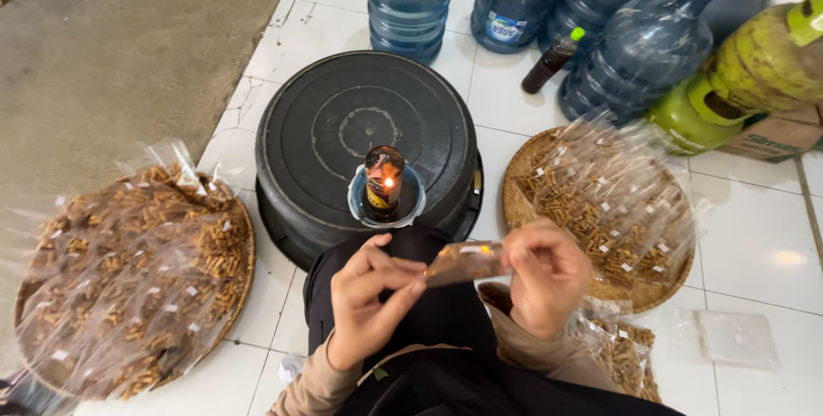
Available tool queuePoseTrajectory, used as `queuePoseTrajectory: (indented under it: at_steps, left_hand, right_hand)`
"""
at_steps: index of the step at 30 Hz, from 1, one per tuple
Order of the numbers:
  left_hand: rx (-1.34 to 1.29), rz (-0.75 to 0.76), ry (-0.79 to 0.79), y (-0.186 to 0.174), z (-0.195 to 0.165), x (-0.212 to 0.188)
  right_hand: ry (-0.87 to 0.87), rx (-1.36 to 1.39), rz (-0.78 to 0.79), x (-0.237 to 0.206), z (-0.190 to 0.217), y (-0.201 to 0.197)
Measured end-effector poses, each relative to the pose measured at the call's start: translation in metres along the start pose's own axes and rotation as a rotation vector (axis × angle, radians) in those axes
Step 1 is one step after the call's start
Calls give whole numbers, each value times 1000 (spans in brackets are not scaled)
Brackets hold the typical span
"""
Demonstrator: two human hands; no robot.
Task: The person sits on the floor and heat-seals clear plastic bags filled with stick-shaped snacks by pressing each bag's open end over the flame of a candle. They take filled bags from baskets, seal each one, and set the sealed bags aside.
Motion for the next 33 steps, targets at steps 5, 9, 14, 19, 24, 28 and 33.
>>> queuePoseTrajectory:
  at_steps: [5, 9, 14, 19, 24, 28, 33]
  left_hand:
    - [-28, 25, 89, 5, -26, -1]
    - [7, 14, 76, 8, -21, -2]
    - [-58, -58, -198, 14, 36, -11]
    - [-345, -272, -581, 25, 139, -27]
    - [-312, -455, -721, 20, 217, -41]
    - [-343, -466, -708, 16, 234, -42]
    - [60, -383, -368, 8, 190, -36]
  right_hand:
    - [-129, 35, -27, -6, 28, 4]
    - [-117, 4, -69, -5, 22, -2]
    - [122, -60, -112, 4, -36, -25]
    - [576, 78, -159, 15, -161, -42]
    - [722, -6, -218, 5, -241, -58]
    - [711, -50, -161, 8, -256, -54]
    - [530, -127, -10, 14, -224, -33]
Point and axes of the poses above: each hand's wrist, its own x-axis towards the middle knuckle, its own y-axis out of the palm, z = x × y, the point moved 6 cm from there along x, towards the middle knuckle, and after that the axes turned 10 degrees about -z, right-handed, at the moved point
